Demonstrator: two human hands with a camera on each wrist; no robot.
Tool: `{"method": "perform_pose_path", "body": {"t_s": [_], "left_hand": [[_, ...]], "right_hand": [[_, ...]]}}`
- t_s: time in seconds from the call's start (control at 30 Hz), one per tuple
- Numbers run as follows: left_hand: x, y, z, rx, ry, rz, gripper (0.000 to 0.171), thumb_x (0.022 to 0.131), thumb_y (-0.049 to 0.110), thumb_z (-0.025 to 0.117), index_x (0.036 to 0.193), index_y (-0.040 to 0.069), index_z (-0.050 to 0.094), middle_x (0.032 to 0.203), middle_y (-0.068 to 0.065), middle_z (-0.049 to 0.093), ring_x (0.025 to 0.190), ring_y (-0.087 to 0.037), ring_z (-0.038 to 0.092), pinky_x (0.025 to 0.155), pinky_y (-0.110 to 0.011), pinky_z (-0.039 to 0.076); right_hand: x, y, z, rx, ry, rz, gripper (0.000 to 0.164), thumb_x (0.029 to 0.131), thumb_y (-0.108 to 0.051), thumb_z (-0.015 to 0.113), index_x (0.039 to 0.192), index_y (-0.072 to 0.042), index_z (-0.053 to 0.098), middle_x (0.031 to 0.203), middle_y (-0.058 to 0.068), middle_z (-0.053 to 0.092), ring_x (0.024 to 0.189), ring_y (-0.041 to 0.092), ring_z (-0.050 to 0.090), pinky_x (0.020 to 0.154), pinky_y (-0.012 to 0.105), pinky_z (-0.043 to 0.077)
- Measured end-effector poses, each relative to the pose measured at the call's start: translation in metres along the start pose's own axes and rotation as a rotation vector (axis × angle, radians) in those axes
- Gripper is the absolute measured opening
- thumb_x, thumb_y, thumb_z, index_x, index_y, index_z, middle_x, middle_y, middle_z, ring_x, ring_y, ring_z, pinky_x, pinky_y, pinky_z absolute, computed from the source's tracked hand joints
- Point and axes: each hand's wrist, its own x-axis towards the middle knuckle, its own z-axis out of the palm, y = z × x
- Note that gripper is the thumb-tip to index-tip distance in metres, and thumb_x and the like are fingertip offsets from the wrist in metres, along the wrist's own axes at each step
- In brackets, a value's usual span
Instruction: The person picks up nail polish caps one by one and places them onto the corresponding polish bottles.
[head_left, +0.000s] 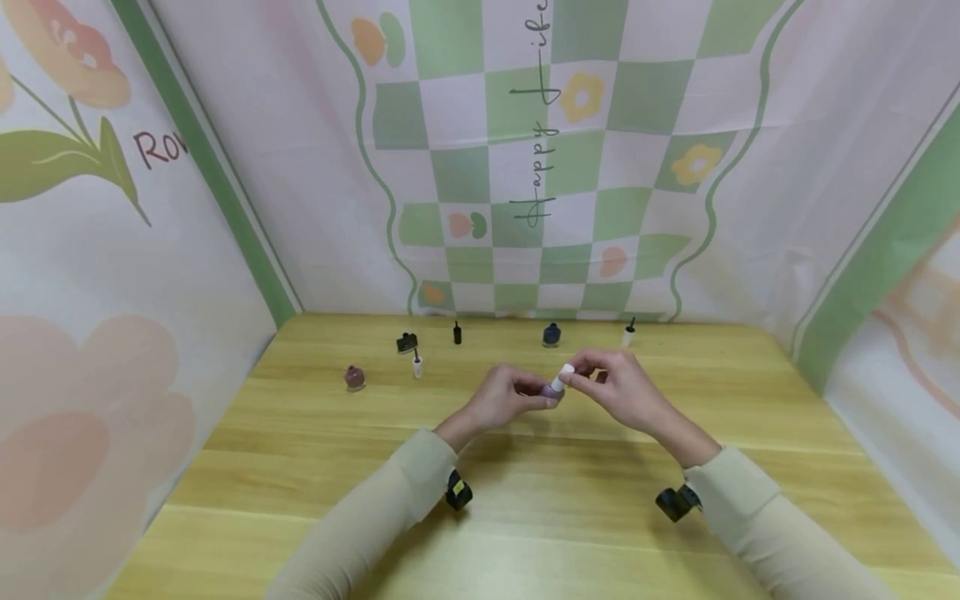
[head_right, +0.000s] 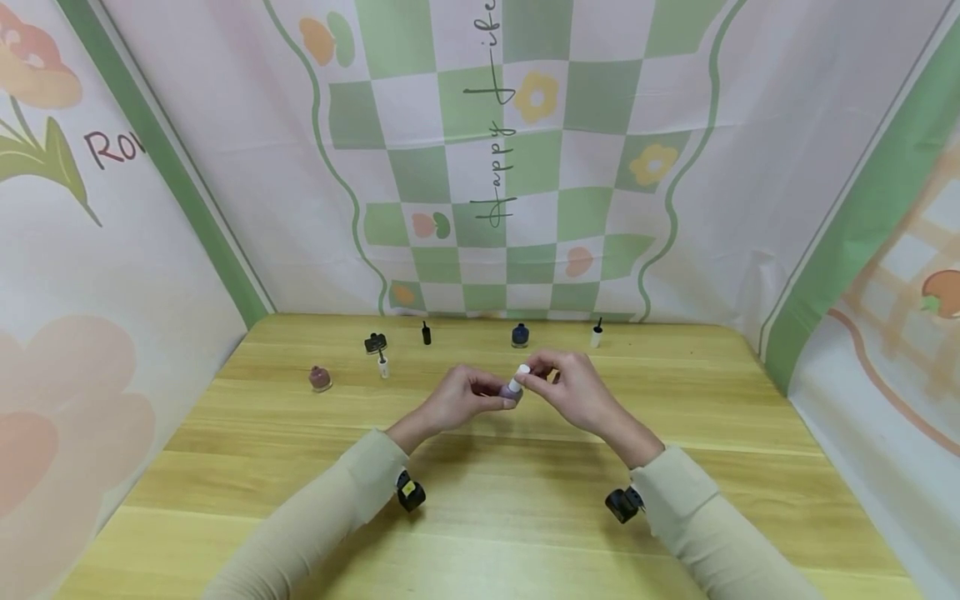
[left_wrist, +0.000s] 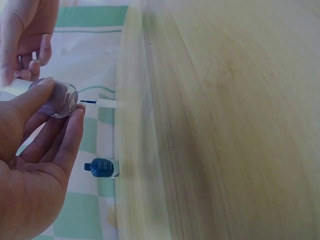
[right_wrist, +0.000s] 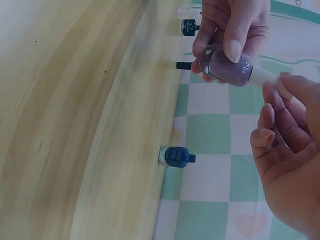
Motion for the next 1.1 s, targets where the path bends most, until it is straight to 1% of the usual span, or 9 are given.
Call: {"method": "perform_pose_path", "body": {"t_s": [0.1,0.2,0.37,0.57,0.73,0.8,0.97,1.0,1.1], "left_hand": [[0.002,0.001,0.002,0.01,-0.004,0.008,0.017,0.093,0.021,0.078,0.107,0.011,0.08,0.1,0.005,0.077,0.087,-0.006,0.069,0.077,-0.023,0.058],[0.003,0.001,0.004,0.005,-0.009,0.009,0.018,0.093,0.021,0.078,0.108,0.011,0.08,0.102,0.005,0.077,0.089,-0.005,0.069,0.08,-0.023,0.058],[0.006,0.001,0.007,-0.038,0.007,-0.011,0.018,0.092,0.021,0.08,0.107,0.012,0.08,0.101,0.006,0.077,0.091,-0.007,0.069,0.08,-0.024,0.058],[0.009,0.002,0.012,-0.077,0.042,-0.027,0.016,0.089,0.02,0.083,0.104,0.015,0.08,0.097,0.008,0.076,0.089,-0.009,0.069,0.078,-0.025,0.059],[0.014,0.001,0.016,-0.097,0.067,-0.011,0.015,0.087,0.019,0.084,0.101,0.016,0.08,0.094,0.008,0.076,0.086,-0.01,0.07,0.076,-0.027,0.059],[0.016,0.001,0.018,-0.099,0.077,-0.009,0.015,0.087,0.02,0.084,0.101,0.016,0.08,0.093,0.009,0.076,0.085,-0.011,0.07,0.075,-0.027,0.059],[0.021,0.002,0.022,-0.102,0.083,-0.004,0.015,0.087,0.019,0.084,0.1,0.016,0.079,0.093,0.009,0.076,0.084,-0.011,0.07,0.075,-0.027,0.059],[0.022,0.002,0.023,-0.103,0.084,0.001,0.015,0.087,0.018,0.084,0.1,0.016,0.079,0.093,0.009,0.076,0.084,-0.01,0.07,0.075,-0.026,0.059],[0.025,0.002,0.028,-0.1,0.078,0.013,0.015,0.087,0.016,0.084,0.101,0.013,0.079,0.093,0.008,0.076,0.083,-0.009,0.07,0.076,-0.025,0.059]], "right_hand": [[-0.002,0.001,-0.001,0.032,0.003,0.028,0.014,0.101,-0.029,0.068,0.1,-0.016,0.075,0.095,0.004,0.075,0.078,0.02,0.065,0.063,0.028,0.055],[-0.003,0.002,-0.002,0.052,0.012,0.046,0.014,0.1,-0.03,0.07,0.102,-0.017,0.074,0.094,0.002,0.073,0.078,0.022,0.064,0.062,0.027,0.055],[-0.005,0.004,-0.003,0.065,0.037,0.041,0.013,0.098,-0.028,0.072,0.104,-0.016,0.074,0.089,-0.001,0.068,0.077,0.02,0.061,0.061,0.026,0.054],[-0.007,0.008,-0.005,0.075,0.056,0.042,0.015,0.097,-0.023,0.073,0.108,-0.013,0.075,0.09,0.001,0.068,0.078,0.02,0.059,0.058,0.025,0.052],[-0.008,0.012,-0.007,0.063,0.078,0.038,0.018,0.097,-0.02,0.073,0.111,-0.01,0.075,0.092,0.003,0.068,0.079,0.02,0.057,0.059,0.024,0.051],[-0.01,0.007,-0.01,0.057,0.086,0.041,0.018,0.097,-0.017,0.073,0.112,-0.007,0.074,0.094,0.006,0.068,0.08,0.021,0.057,0.059,0.023,0.051],[-0.013,0.009,-0.012,0.056,0.102,0.045,0.017,0.096,-0.017,0.074,0.111,-0.008,0.075,0.096,0.006,0.068,0.082,0.022,0.056,0.058,0.023,0.051],[-0.013,0.016,-0.012,0.06,0.105,0.046,0.018,0.096,-0.019,0.074,0.111,-0.01,0.075,0.097,0.005,0.068,0.083,0.021,0.056,0.058,0.023,0.051],[-0.015,0.02,-0.013,0.056,0.111,0.055,0.019,0.097,-0.021,0.074,0.112,-0.01,0.075,0.097,0.005,0.069,0.082,0.021,0.058,0.058,0.024,0.053]]}}
